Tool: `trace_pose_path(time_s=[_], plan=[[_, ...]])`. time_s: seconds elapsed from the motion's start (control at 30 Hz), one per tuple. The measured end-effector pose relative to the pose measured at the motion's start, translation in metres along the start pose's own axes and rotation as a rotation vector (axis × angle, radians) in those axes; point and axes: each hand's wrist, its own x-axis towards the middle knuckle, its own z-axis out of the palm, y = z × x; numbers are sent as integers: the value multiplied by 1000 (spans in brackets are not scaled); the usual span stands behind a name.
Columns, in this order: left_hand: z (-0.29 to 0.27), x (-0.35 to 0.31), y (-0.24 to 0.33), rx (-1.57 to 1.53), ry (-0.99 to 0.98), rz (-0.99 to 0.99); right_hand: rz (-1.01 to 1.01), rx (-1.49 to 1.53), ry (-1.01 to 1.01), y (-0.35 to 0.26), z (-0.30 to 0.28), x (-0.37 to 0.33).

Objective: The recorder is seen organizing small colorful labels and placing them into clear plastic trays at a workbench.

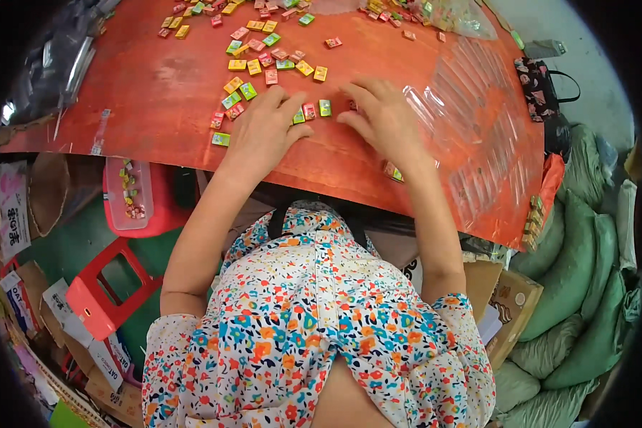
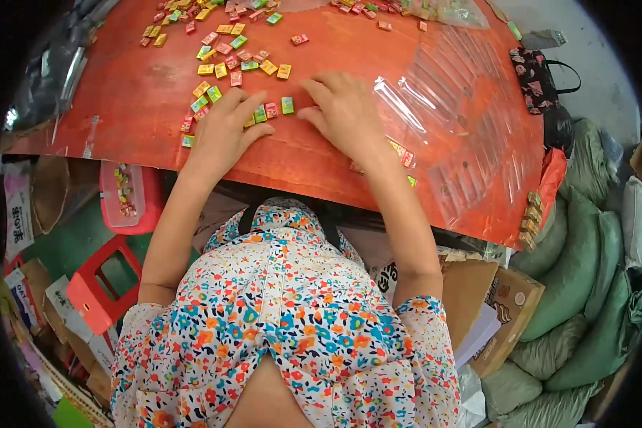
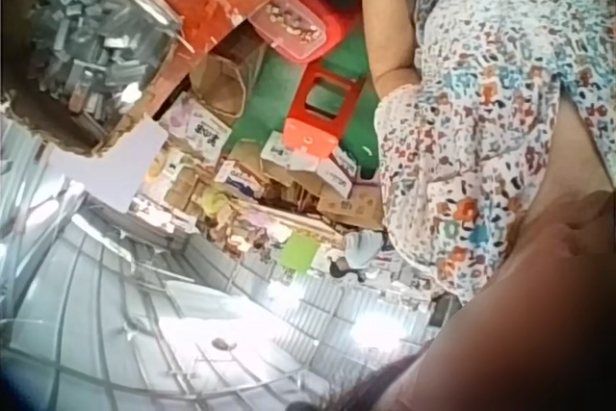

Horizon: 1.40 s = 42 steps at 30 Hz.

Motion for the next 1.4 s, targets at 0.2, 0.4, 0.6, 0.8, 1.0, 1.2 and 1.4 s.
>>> trace_pose_path(time_s=[0.2,0.4,0.6,0.8,1.0,1.2,1.4], plan=[[9,9,9,90,-43,18,157,14,-184,21,-13,-16],[15,14,11,93,-54,44,165,-218,-89,30,-11,-1],[-3,-1,1,44,26,37,149,-21,-94,51,-15,7],[-13,3,-2,55,-7,32,106,30,-127,30,13,43],[-1,36,-17,211,84,-10,128,51,-114,39,10,32],[16,72,-11,310,52,13,60,24,-151,25,-14,4],[17,81,-11,297,37,-49,83,-7,-207,20,-18,-2]])
